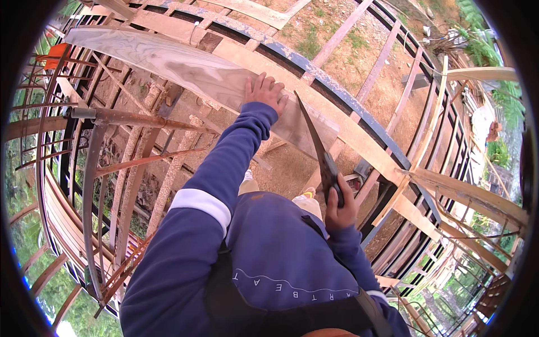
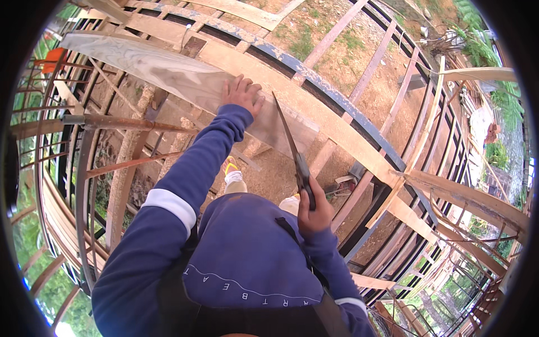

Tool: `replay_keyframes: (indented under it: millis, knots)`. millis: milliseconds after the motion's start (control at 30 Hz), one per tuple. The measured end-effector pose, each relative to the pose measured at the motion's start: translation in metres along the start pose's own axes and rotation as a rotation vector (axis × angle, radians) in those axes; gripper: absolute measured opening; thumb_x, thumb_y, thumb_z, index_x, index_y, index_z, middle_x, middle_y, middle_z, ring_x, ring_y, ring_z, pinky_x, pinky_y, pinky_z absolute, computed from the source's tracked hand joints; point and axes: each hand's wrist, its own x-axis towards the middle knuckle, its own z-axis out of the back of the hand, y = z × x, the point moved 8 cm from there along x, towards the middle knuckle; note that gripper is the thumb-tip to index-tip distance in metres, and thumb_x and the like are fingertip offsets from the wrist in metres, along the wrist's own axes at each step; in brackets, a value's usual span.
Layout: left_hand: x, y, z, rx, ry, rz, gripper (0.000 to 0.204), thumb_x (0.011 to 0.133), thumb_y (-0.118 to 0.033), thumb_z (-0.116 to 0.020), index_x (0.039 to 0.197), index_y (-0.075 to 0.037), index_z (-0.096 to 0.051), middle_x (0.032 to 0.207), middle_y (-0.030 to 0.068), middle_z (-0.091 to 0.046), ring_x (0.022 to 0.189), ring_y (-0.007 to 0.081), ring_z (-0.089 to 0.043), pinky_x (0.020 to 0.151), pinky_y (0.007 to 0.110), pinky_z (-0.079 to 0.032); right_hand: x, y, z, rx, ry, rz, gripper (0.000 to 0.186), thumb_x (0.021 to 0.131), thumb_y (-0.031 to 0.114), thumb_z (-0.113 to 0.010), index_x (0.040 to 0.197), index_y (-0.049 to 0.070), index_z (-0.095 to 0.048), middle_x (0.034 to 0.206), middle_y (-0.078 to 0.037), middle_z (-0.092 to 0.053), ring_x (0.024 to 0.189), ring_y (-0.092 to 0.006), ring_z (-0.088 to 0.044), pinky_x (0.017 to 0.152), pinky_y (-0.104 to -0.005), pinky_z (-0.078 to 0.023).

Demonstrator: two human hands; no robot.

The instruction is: The person saws a long wooden plank with a hand saw while standing on a wooden structural frame.

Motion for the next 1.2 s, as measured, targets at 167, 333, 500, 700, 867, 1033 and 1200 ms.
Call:
replay_keyframes:
  millis: [167,333,500,700,867,1033,1200]
  knots:
    - [0.001,0.002,-0.001,0.011,-0.002,-0.004,0.037,0.089,-0.044,-0.059,0.119,-0.023,-0.064,0.134,0.0043,-0.052,0.139,0.0251,-0.034,0.116,0.058,-0.018,0.116,-0.012,-0.075,-0.083,0.041,-0.059,0.034,0.096,0.017,-0.059,0.128,0.005,-0.058,0.103,-0.025,-0.068,0.094,-0.0404,-0.068,0.08,-0.0395,-0.053]
    - [-0.002,0.011,0.004,0.015,-0.007,0.015,0.038,0.09,-0.045,-0.058,0.12,-0.023,-0.064,0.135,0.0044,-0.052,0.138,0.0254,-0.034,0.115,0.057,-0.018,0.018,-0.016,-0.027,0.012,0.019,-0.074,0.037,0.094,0.01,-0.062,0.129,0.0,-0.057,0.103,-0.023,-0.07,0.095,-0.0278,-0.072,0.081,-0.0342,-0.054]
    - [0.0,-0.004,0.005,0.022,-0.018,-0.013,0.039,0.089,-0.044,-0.058,0.121,-0.023,-0.063,0.133,0.0048,-0.053,0.139,0.0248,-0.033,0.116,0.057,-0.017,0.022,-0.009,-0.014,0.01,-0.009,-0.007,0.036,0.094,0.01,-0.062,0.128,-0.001,-0.057,0.105,-0.023,-0.069,0.098,-0.0272,-0.071,0.084,-0.0342,-0.053]
    - [-0.009,0.009,0.005,0.008,0.012,-0.01,0.04,0.088,-0.044,-0.059,0.121,-0.022,-0.064,0.135,0.0048,-0.052,0.139,0.0256,-0.034,0.115,0.058,-0.019,0.09,-0.017,-0.071,-0.102,0.048,0.01,0.034,0.096,0.015,-0.059,0.127,0.001,-0.058,0.106,-0.022,-0.068,0.095,-0.035,-0.069,0.084,-0.0373,-0.052]
    - [-0.005,0.0,0.006,0.019,-0.047,-0.017,0.041,0.087,-0.045,-0.06,0.121,-0.023,-0.064,0.134,0.0053,-0.053,0.139,0.0257,-0.035,0.116,0.058,-0.018,0.006,0.017,0.001,-0.079,0.01,0.06,0.037,0.095,0.01,-0.06,0.13,-0.002,-0.055,0.108,-0.02,-0.07,0.096,-0.0234,-0.07,0.083,-0.0328,-0.054]
    - [-0.003,0.002,0.006,0.016,0.001,0.007,0.041,0.089,-0.046,-0.058,0.123,-0.023,-0.063,0.134,0.0052,-0.053,0.139,0.0257,-0.034,0.116,0.057,-0.018,0.087,-0.014,-0.067,-0.084,0.011,-0.058,0.034,0.096,0.018,-0.059,0.126,0.002,-0.059,0.113,-0.021,-0.067,0.101,-0.0314,-0.068,0.088,-0.0357,-0.051]
    - [-0.003,0.014,0.013,0.01,0.007,0.024,0.042,0.09,-0.046,-0.056,0.124,-0.023,-0.062,0.135,0.0053,-0.053,0.14,0.0258,-0.032,0.117,0.056,-0.017,0.057,-0.008,-0.054,-0.154,-0.01,0.074,0.037,0.096,0.018,-0.06,0.13,0.004,-0.057,0.108,-0.023,-0.068,0.096,-0.035,-0.07,0.084,-0.0387,-0.054]
